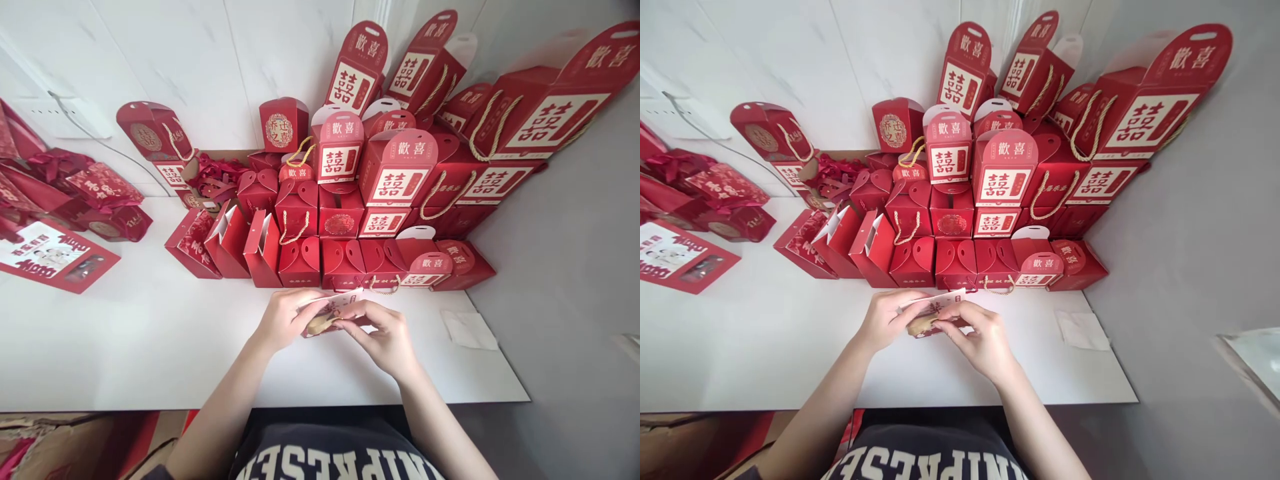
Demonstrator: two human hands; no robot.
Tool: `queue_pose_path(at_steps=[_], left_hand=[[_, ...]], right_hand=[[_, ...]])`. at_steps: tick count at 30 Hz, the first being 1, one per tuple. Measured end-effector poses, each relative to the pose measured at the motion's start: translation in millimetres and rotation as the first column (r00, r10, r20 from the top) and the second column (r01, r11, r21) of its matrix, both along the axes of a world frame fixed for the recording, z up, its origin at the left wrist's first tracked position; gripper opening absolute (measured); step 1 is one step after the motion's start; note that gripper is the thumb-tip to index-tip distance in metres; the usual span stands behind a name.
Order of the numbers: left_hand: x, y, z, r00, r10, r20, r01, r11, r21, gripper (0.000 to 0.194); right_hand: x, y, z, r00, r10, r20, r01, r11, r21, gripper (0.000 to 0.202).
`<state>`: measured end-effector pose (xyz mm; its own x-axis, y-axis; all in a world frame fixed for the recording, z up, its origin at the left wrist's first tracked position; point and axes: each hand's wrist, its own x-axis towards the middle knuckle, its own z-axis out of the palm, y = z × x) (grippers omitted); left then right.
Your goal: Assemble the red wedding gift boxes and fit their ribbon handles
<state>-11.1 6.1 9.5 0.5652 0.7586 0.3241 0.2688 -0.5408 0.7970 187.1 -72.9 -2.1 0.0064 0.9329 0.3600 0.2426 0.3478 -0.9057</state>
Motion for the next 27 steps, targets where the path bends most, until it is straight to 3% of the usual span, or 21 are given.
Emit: queue_pose_path(at_steps=[2,5,9,15,19,24,27], left_hand=[[1.2,-1.4,-0.2,1.0,0.002,0.009,-0.002,0.998,-0.06,0.024],[3.4,-4.4,-2.7,0.999,0.019,0.049,-0.012,0.992,-0.129,0.028],[6.5,-8.3,-6.5,0.994,0.013,0.112,0.012,0.975,-0.221,0.031],[10.3,-10.5,-4.9,0.99,0.021,0.141,0.012,0.975,-0.224,0.034],[10.3,-9.5,-5.1,0.989,-0.001,0.146,0.024,0.988,-0.154,0.033],[6.9,-7.6,-6.1,0.992,-0.043,0.12,0.052,0.996,-0.072,0.029],[4.4,-6.6,-5.1,0.993,-0.054,0.109,0.061,0.996,-0.063,0.028]], right_hand=[[-7.8,1.7,-4.1,0.985,-0.023,-0.173,0.014,0.998,-0.054,0.008],[-19.9,4.8,-9.7,0.898,-0.065,-0.435,0.01,0.992,-0.129,0.009],[-30.9,9.0,-17.1,0.798,-0.111,-0.592,-0.015,0.979,-0.204,0.013],[-32.3,11.2,-20.2,0.812,-0.137,-0.568,0.017,0.977,-0.212,0.014],[-32.0,12.0,-19.2,0.828,-0.177,-0.532,0.049,0.968,-0.245,0.02],[-32.4,8.9,-22.9,0.902,-0.348,-0.255,0.325,0.937,-0.125,0.016],[-34.4,4.4,-24.3,0.895,-0.383,-0.228,0.37,0.924,-0.098,0.013]])
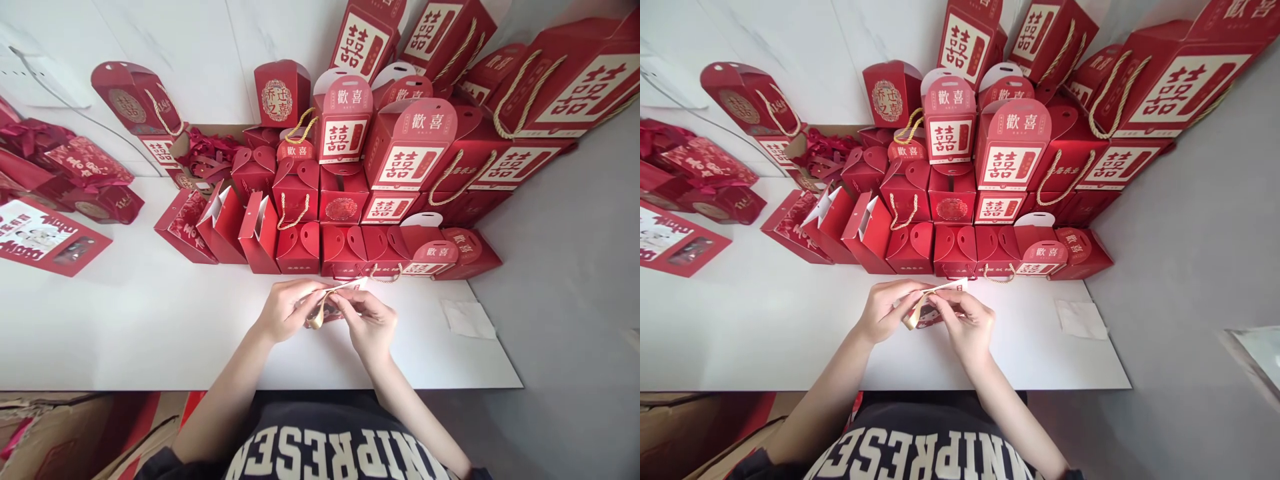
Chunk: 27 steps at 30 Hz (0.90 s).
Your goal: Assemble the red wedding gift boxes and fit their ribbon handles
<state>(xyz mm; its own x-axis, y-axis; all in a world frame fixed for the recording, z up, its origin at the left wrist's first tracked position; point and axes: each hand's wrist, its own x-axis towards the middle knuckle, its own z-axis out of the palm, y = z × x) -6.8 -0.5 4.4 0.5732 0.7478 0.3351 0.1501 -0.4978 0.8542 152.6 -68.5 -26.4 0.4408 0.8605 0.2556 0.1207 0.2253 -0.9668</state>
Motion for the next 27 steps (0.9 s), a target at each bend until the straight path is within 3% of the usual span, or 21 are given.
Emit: queue_pose_path(at_steps=[7,11,13,17,20,22,24,26,27], left_hand=[[-5.5,6.7,1.3,0.995,-0.1,-0.013,0.1,0.988,0.115,0.031],[-6.6,10.0,6.4,0.983,-0.137,-0.126,0.159,0.97,0.184,0.031],[-2.7,8.7,8.3,0.988,-0.064,-0.143,0.094,0.972,0.214,0.025],[11.0,3.6,8.7,0.992,0.12,-0.039,-0.109,0.97,0.219,0.008],[15.9,2.1,7.5,0.983,0.181,-0.012,-0.178,0.975,0.132,0.02],[14.3,3.2,6.2,0.988,0.156,0.01,-0.157,0.983,0.101,0.018],[10.6,5.4,5.1,0.995,0.092,0.035,-0.095,0.99,0.107,0.011],[7.3,8.3,5.3,0.999,0.024,0.048,-0.03,0.991,0.128,0.012],[6.4,9.9,6.1,0.998,-0.012,0.053,0.005,0.991,0.137,0.013]], right_hand=[[-4.0,-6.0,8.8,0.966,0.122,-0.229,-0.147,0.985,-0.096,0.019],[-3.6,-4.7,13.5,0.933,0.165,-0.32,-0.223,0.963,-0.154,0.028],[-2.3,-2.8,13.3,0.902,0.213,-0.374,-0.289,0.944,-0.158,0.031],[1.1,-0.2,9.0,0.835,0.346,-0.428,-0.449,0.878,-0.165,0.042],[6.8,-4.4,10.4,0.905,0.332,-0.265,-0.39,0.896,-0.211,0.043],[15.9,-8.5,17.7,0.98,0.198,0.012,-0.193,0.966,-0.174,0.036],[30.7,-8.9,30.3,0.955,0.035,0.296,-0.024,0.999,-0.04,0.022],[49.6,-2.2,45.5,0.89,0.028,0.455,-0.035,0.999,0.007,0.017],[59.3,4.1,52.8,0.87,0.133,0.474,-0.133,0.991,-0.033,0.018]])
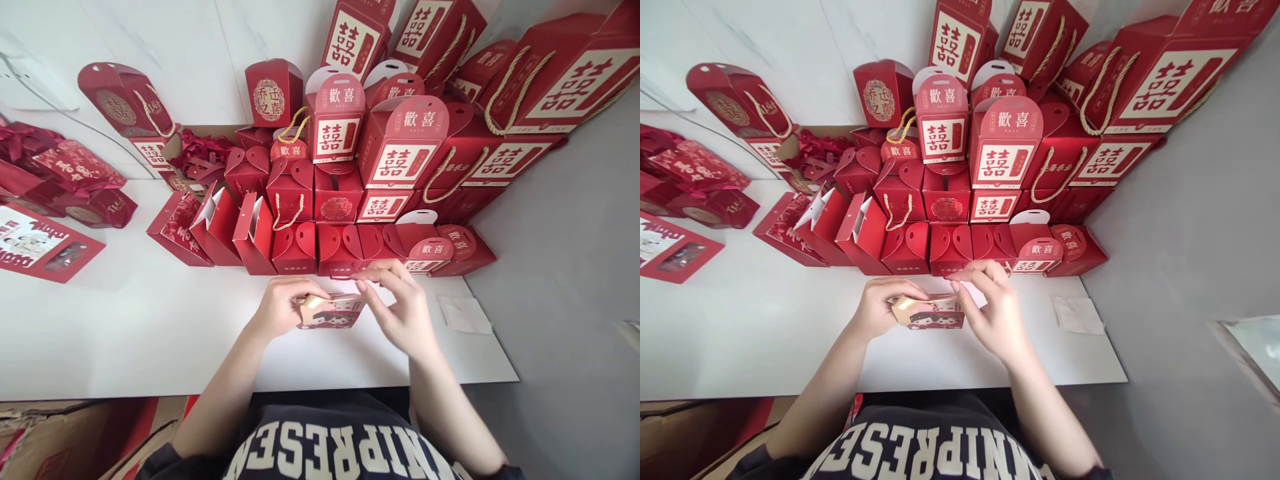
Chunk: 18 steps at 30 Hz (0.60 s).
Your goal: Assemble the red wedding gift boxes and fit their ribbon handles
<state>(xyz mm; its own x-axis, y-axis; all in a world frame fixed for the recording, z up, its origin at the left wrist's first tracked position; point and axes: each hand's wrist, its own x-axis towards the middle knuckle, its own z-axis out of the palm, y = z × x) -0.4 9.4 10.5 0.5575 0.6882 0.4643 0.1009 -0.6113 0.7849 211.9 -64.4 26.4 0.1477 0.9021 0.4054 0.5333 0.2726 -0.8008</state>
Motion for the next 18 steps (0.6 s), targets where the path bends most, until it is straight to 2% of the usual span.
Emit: queue_pose_path(at_steps=[1,2,3,4,5,6,7,10,14,18], left_hand=[[-0.3,1.7,1.2,0.999,-0.041,0.007,0.041,0.999,0.008,0.013],[0.0,3.6,2.7,0.996,-0.082,0.017,0.082,0.997,0.013,0.013],[0.8,5.5,4.3,0.993,-0.119,0.026,0.119,0.993,0.014,0.012],[1.8,7.5,6.0,0.988,-0.153,0.031,0.153,0.988,0.009,0.012],[2.8,9.6,7.5,0.983,-0.179,0.031,0.179,0.984,-0.001,0.012],[3.7,11.6,8.8,0.98,-0.198,0.027,0.199,0.98,-0.013,0.012],[4.4,13.6,9.8,0.977,-0.213,0.018,0.213,0.977,-0.026,0.012],[4.7,18.6,11.4,0.969,-0.246,-0.022,0.244,0.967,-0.075,0.016],[3.4,22.2,12.1,0.967,-0.24,-0.088,0.227,0.964,-0.137,0.026],[3.1,22.4,11.1,0.965,-0.244,-0.091,0.229,0.962,-0.151,0.026]], right_hand=[[9.0,7.8,6.4,0.989,0.15,-0.014,-0.151,0.985,-0.081,0.019],[16.6,16.5,11.4,0.944,0.327,-0.049,-0.33,0.929,-0.167,0.02],[22.5,25.6,15.0,0.855,0.511,-0.093,-0.517,0.822,-0.241,0.021],[26.5,34.2,17.2,0.755,0.642,-0.137,-0.65,0.705,-0.284,0.02],[28.4,42.0,18.2,0.695,0.698,-0.173,-0.712,0.635,-0.299,0.02],[28.6,48.5,18.3,0.659,0.727,-0.193,-0.746,0.598,-0.293,0.019],[27.6,53.5,18.0,0.644,0.739,-0.2,-0.759,0.583,-0.29,0.018],[22.4,60.5,18.0,0.642,0.747,-0.171,-0.757,0.585,-0.291,0.014],[21.0,61.4,22.9,0.613,0.785,-0.092,-0.768,0.564,-0.304,0.011],[21.1,59.2,20.4,0.637,0.771,-0.026,-0.752,0.613,-0.243,0.01]])
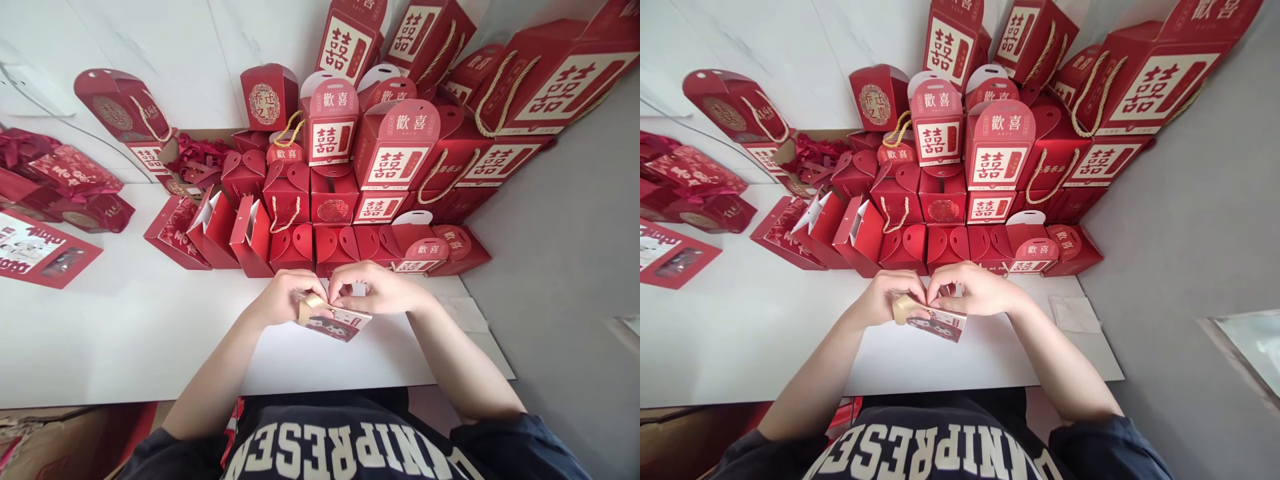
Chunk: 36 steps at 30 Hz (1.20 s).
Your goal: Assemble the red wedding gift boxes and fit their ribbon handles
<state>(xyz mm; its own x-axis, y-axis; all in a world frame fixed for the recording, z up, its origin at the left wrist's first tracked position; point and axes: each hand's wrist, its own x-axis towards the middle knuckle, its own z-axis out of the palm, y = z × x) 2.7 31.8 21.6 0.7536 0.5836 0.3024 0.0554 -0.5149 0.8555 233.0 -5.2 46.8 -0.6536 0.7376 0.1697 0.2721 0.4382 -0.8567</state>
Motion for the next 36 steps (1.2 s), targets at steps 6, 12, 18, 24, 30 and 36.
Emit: queue_pose_path(at_steps=[6,12,18,24,30,36], left_hand=[[3.1,-1.7,-12.4,0.994,0.032,0.104,-0.033,0.999,0.009,0.02],[8.5,-1.6,-26.6,0.988,0.02,0.15,0.004,0.988,-0.156,0.024],[12.8,0.2,-33.1,0.969,-0.011,0.247,0.064,0.976,-0.209,0.025],[18.8,0.1,-40.5,0.939,-0.057,0.338,0.134,0.969,-0.209,0.023],[19.8,-1.2,-40.2,0.946,-0.047,0.319,0.13,0.962,-0.241,0.017],[18.9,-5.0,-43.4,0.942,-0.068,0.328,0.191,0.914,-0.358,0.006]], right_hand=[[-9.3,-12.1,-42.5,0.95,-0.145,-0.276,0.142,0.989,-0.029,0.014],[-11.1,-17.0,-69.7,0.888,-0.17,-0.427,0.089,0.975,-0.203,0.017],[-6.2,-8.8,-57.4,0.909,-0.087,-0.407,-0.031,0.961,-0.273,0.02],[-10.4,-1.4,-70.3,0.886,-0.025,-0.463,-0.118,0.954,-0.277,0.028],[-5.8,-2.4,-64.4,0.86,-0.104,-0.5,-0.031,0.967,-0.253,0.017],[-13.7,-8.9,-24.5,0.927,0.009,-0.376,0.031,0.995,0.099,0.017]])
